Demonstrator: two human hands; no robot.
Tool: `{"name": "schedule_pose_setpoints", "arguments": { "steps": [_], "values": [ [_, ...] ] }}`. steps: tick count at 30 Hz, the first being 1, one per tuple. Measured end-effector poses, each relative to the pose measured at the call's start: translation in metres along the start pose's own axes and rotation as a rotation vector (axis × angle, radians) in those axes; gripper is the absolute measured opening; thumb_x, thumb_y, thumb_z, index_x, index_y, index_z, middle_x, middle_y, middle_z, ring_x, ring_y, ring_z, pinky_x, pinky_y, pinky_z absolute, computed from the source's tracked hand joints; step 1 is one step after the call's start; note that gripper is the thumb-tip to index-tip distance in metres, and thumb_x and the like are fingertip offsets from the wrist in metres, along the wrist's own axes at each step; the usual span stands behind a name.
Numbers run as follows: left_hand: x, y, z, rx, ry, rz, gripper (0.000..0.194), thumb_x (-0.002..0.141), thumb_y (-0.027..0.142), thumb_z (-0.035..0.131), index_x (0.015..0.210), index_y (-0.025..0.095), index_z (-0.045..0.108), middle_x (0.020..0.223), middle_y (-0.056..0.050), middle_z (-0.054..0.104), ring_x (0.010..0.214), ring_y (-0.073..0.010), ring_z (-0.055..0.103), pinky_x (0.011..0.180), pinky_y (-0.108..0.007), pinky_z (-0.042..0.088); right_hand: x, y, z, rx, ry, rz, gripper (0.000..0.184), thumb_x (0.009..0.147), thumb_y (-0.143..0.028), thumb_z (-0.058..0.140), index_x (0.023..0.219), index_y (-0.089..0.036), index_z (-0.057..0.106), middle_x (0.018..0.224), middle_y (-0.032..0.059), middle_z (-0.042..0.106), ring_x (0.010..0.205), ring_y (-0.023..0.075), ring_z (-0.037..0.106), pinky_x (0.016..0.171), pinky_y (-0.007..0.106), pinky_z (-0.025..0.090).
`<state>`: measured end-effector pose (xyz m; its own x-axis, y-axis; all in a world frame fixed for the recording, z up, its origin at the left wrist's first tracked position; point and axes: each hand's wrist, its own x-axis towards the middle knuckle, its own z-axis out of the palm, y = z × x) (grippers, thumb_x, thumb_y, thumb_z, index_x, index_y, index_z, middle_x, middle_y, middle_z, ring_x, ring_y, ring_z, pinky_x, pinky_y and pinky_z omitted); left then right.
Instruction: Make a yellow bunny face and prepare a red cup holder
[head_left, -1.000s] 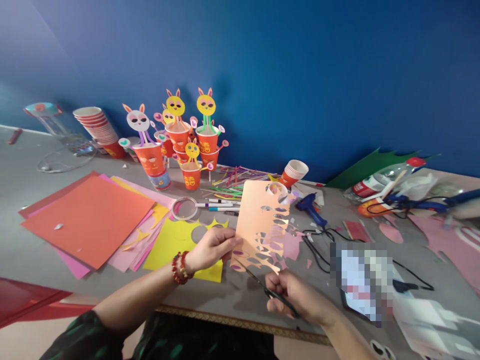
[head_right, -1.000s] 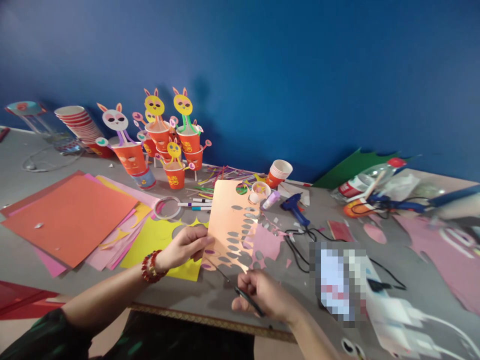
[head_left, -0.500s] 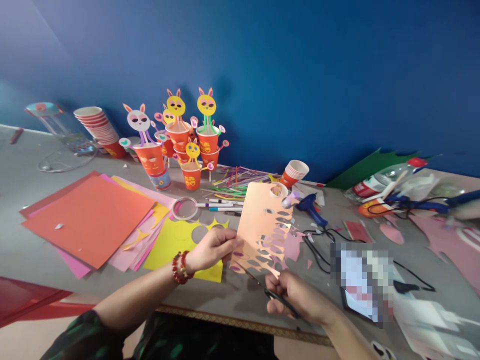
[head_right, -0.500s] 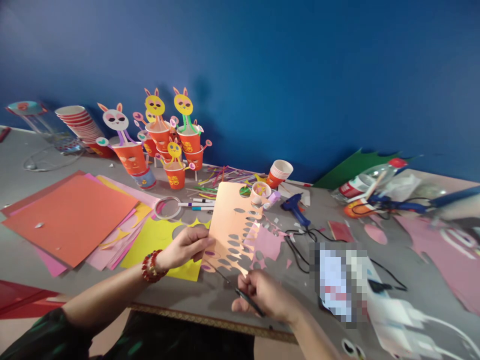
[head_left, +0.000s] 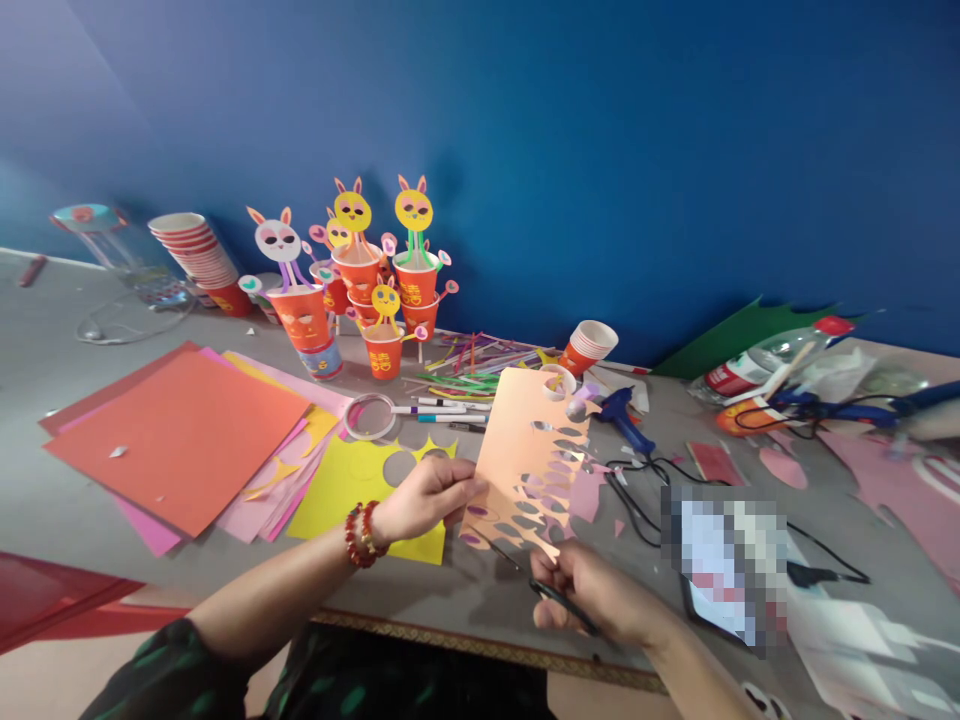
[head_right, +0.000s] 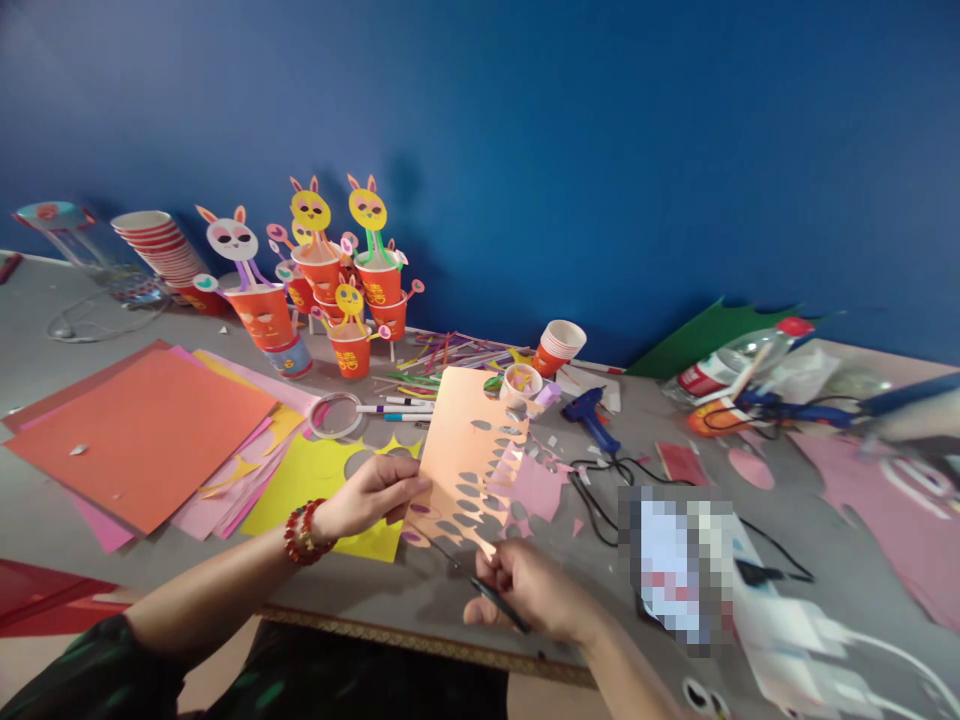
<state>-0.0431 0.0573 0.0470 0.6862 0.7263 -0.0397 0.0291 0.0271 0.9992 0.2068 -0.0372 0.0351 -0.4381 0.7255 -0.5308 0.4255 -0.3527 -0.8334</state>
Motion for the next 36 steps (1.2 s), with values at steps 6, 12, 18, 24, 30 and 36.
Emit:
{"name": "schedule_pose_setpoints", "arguments": {
  "steps": [6, 12, 18, 24, 30, 36],
  "values": [
    [0.0, 0.001, 0.0, -0.003, -0.014, -0.016, 0.043, 0.095, 0.048, 0.051, 0.064, 0.017, 0.049, 0.047, 0.006, 0.047, 0.041, -0.0059, 0.041, 0.044, -0.017, 0.031, -0.002, -0.006, 0.001, -0.021, 0.028, -0.019, 0.042, 0.068, -0.024, 0.075, 0.066, -0.022, 0.034, 0.054, -0.0109, 0.029, 0.048, 0.0047, 0.025, 0.042, 0.017, 0.02],
    [0.001, -0.001, 0.0, -0.003, -0.023, -0.015, 0.043, 0.095, 0.048, 0.051, 0.064, 0.018, 0.048, 0.047, 0.006, 0.046, 0.041, -0.0062, 0.041, 0.043, -0.017, 0.03, 0.0, -0.008, -0.001, -0.061, 0.035, -0.055, 0.044, 0.063, -0.026, 0.077, 0.065, -0.022, 0.034, 0.057, -0.0105, 0.03, 0.051, 0.006, 0.026, 0.044, 0.018, 0.024],
    [0.001, -0.001, 0.0, 0.018, -0.036, -0.011, 0.043, 0.095, 0.049, 0.05, 0.064, 0.018, 0.047, 0.047, 0.006, 0.046, 0.041, -0.0063, 0.04, 0.044, -0.018, 0.03, 0.002, 0.0, -0.003, -0.063, 0.026, -0.061, 0.044, 0.064, -0.026, 0.078, 0.066, -0.022, 0.034, 0.059, -0.0097, 0.032, 0.054, 0.007, 0.028, 0.046, 0.019, 0.026],
    [0.0, 0.003, 0.001, 0.034, -0.034, -0.015, 0.045, 0.094, 0.052, 0.05, 0.063, 0.019, 0.045, 0.047, 0.006, 0.045, 0.042, -0.0075, 0.041, 0.045, -0.019, 0.03, 0.0, 0.002, -0.004, -0.129, 0.053, -0.065, 0.044, 0.065, -0.025, 0.079, 0.066, -0.022, 0.035, 0.061, -0.0084, 0.033, 0.055, 0.0079, 0.028, 0.046, 0.019, 0.026],
    [0.0, 0.004, 0.001, 0.023, -0.035, -0.014, 0.045, 0.094, 0.052, 0.05, 0.063, 0.019, 0.046, 0.048, 0.006, 0.045, 0.043, -0.0075, 0.041, 0.045, -0.019, 0.031, 0.0, -0.003, -0.006, -0.115, 0.047, -0.068, 0.045, 0.064, -0.024, 0.081, 0.065, -0.022, 0.036, 0.059, -0.0086, 0.034, 0.055, 0.0081, 0.03, 0.046, 0.019, 0.026],
    [0.001, -0.002, 0.002, -0.02, 0.008, -0.014, 0.043, 0.093, 0.05, 0.053, 0.065, 0.018, 0.049, 0.047, 0.006, 0.049, 0.041, -0.0069, 0.042, 0.044, -0.018, 0.031, -0.001, -0.003, -0.003, 0.014, 0.045, 0.067, 0.041, 0.065, -0.025, 0.077, 0.066, -0.023, 0.036, 0.053, -0.011, 0.036, 0.047, 0.0064, 0.035, 0.043, 0.018, 0.027]
  ]
}}
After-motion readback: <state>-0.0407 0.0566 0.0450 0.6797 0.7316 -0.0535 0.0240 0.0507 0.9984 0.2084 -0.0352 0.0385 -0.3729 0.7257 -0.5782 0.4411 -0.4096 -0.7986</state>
